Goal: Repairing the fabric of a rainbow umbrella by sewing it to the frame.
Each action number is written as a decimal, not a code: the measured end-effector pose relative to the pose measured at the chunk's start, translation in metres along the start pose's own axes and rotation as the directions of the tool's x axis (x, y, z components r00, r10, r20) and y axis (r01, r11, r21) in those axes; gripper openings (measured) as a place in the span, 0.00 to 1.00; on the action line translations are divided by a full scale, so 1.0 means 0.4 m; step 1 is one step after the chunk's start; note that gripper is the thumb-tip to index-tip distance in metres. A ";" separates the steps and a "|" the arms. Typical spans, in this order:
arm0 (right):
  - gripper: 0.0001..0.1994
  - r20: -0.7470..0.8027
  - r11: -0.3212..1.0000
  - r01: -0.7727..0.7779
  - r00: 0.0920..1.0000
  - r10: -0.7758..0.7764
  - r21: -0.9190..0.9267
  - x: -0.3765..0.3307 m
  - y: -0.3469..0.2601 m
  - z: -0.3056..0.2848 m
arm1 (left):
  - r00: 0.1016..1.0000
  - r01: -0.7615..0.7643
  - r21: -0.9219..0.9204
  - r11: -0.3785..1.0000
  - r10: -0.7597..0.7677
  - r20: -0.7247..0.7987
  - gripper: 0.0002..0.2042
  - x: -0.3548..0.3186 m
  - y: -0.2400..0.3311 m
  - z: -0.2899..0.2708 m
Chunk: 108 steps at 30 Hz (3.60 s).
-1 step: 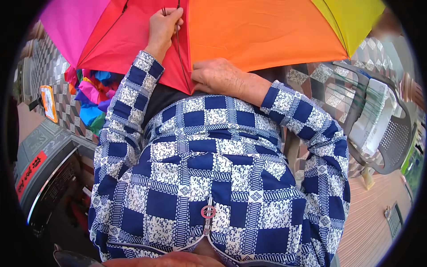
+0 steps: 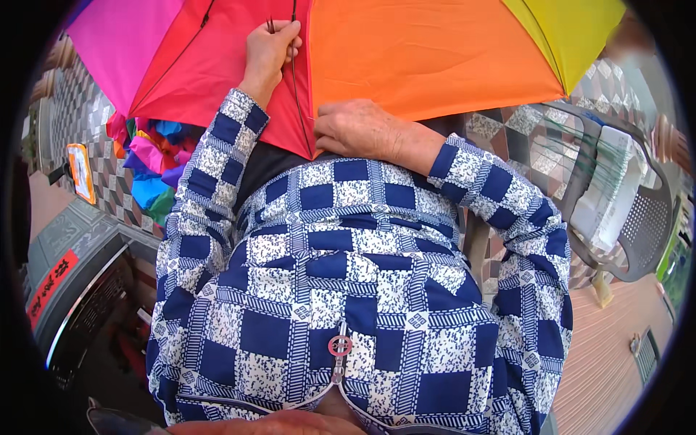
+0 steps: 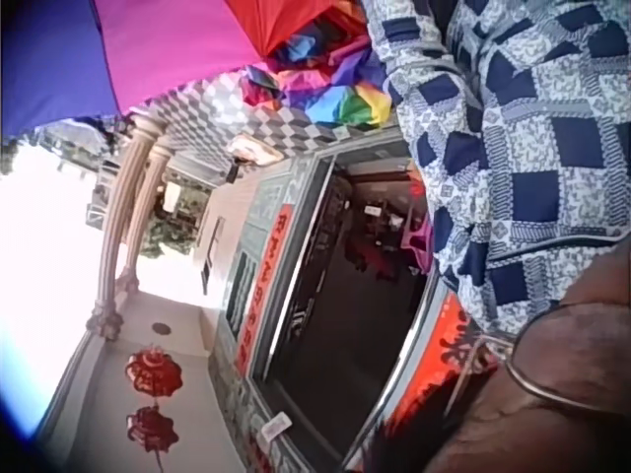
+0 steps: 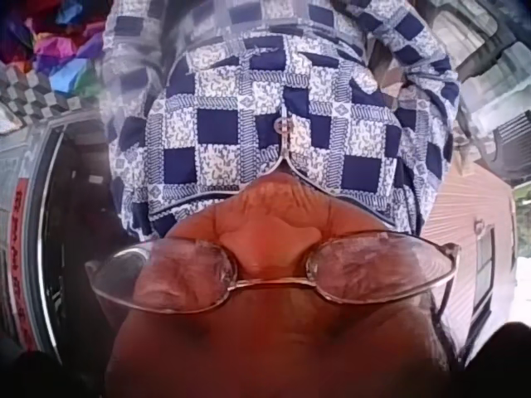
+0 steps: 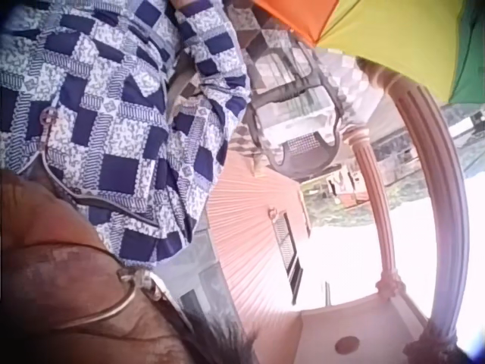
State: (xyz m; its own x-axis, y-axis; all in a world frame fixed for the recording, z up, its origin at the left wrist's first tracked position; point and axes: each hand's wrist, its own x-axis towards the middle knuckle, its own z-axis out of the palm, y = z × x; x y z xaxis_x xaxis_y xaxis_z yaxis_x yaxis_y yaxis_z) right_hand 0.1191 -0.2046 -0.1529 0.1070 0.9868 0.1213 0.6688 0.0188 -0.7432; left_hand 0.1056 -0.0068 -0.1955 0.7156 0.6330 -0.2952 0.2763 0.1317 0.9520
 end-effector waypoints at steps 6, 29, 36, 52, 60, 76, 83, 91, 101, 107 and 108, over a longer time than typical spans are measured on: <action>0.06 -0.203 0.993 -0.049 0.977 0.070 0.105 -0.004 0.072 -0.027 | 0.960 0.206 -0.090 0.975 -0.183 0.213 0.06 0.005 0.009 0.020; 0.07 -0.557 0.802 -0.587 0.703 0.442 -0.104 0.212 0.194 -0.040 | 0.972 0.215 -0.386 0.897 -0.235 -0.003 0.06 -0.008 -0.004 0.001; 0.07 -0.434 0.783 -0.596 0.762 0.481 -0.178 0.216 0.185 -0.049 | 0.972 0.214 -0.382 0.899 -0.236 -0.011 0.05 -0.008 -0.003 -0.006; 0.06 -0.480 0.872 -0.475 0.796 0.369 -0.118 0.248 0.232 -0.027 | 0.972 0.234 -0.290 0.928 -0.219 0.085 0.06 0.011 0.004 -0.001; 0.08 -0.427 0.817 -0.568 0.718 0.549 0.096 0.252 0.184 -0.040 | 0.983 0.184 -0.265 0.947 -0.173 0.063 0.04 0.022 0.004 -0.004; 0.08 -0.348 0.742 -0.393 0.699 0.625 0.542 0.235 0.203 0.001 | 0.981 0.076 -0.593 0.802 -0.168 -0.102 0.07 -0.010 -0.023 0.017; 0.08 -0.313 0.705 -0.370 0.703 0.638 0.605 0.235 0.209 0.000 | 0.986 0.050 -0.543 0.838 -0.129 -0.109 0.07 -0.001 -0.037 0.021; 0.08 -0.312 0.715 -0.379 0.709 0.633 0.588 0.233 0.227 0.013 | 0.986 -0.003 -0.485 0.875 -0.079 -0.149 0.06 -0.001 -0.046 0.028; 0.08 -0.327 0.716 -0.335 0.718 0.615 0.612 0.234 0.232 0.018 | 0.979 -0.003 -0.511 0.860 -0.103 -0.178 0.06 -0.011 -0.037 0.029; 0.08 -0.330 0.720 -0.346 0.713 0.618 0.602 0.234 0.232 0.020 | 0.978 -0.013 -0.481 0.876 -0.090 -0.190 0.05 -0.013 -0.044 0.034; 0.08 -0.327 0.717 -0.345 0.713 0.620 0.606 0.235 0.233 0.022 | 0.977 -0.025 -0.458 0.889 -0.075 -0.200 0.05 -0.013 -0.044 0.037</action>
State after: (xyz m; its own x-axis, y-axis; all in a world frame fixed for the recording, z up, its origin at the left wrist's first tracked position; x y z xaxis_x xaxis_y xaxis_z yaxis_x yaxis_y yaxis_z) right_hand 0.1851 -0.1087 -0.2167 0.7317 0.6629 -0.1589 -0.0032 -0.2297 -0.9733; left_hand 0.1064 -0.0239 -0.2119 0.5503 0.7609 -0.3437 -0.0663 0.4501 0.8905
